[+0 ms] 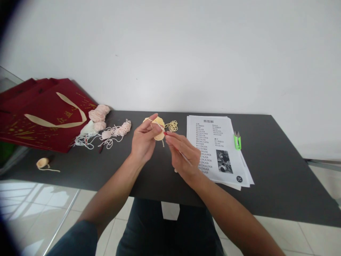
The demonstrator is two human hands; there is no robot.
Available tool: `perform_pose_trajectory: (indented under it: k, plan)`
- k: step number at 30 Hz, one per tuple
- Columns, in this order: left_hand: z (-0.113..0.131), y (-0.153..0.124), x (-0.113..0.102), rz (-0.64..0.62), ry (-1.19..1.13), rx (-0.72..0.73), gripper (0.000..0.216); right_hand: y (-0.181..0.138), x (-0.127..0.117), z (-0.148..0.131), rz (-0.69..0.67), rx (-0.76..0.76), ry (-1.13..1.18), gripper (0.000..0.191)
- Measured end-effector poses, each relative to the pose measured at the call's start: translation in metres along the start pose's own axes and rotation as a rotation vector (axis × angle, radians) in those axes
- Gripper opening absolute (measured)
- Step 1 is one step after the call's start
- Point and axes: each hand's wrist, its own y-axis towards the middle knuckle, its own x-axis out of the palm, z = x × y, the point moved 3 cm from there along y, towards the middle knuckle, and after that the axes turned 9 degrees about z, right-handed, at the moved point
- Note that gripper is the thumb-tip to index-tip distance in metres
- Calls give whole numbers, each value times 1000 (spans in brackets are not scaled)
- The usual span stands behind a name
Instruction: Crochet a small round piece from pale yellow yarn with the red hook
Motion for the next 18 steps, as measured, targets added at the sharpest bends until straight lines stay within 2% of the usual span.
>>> perform_pose_trajectory:
  k: [1, 3, 8, 10, 13, 18]
  plan:
    - [0, 0, 0, -4, -45, -41, 48, -2, 0, 0, -26, -49, -9, 32]
    - [1, 0, 1, -18, -103, -113, 47, -3, 1, 3, -45, -21, 19, 33]
    - [2, 2, 2, -27, -90, -160, 45, 11, 5, 18, 73, 408, 345, 15]
    - [3, 2, 3, -32, -61, -151, 46, 18, 6, 20, 92, 488, 465, 11]
    - [3, 2, 2, -50, -47, -121, 47, 26, 4, 20, 103, 512, 536, 11]
    - [6, 4, -1, -73, -20, -95, 48, 31, -1, 20, 117, 479, 513, 14]
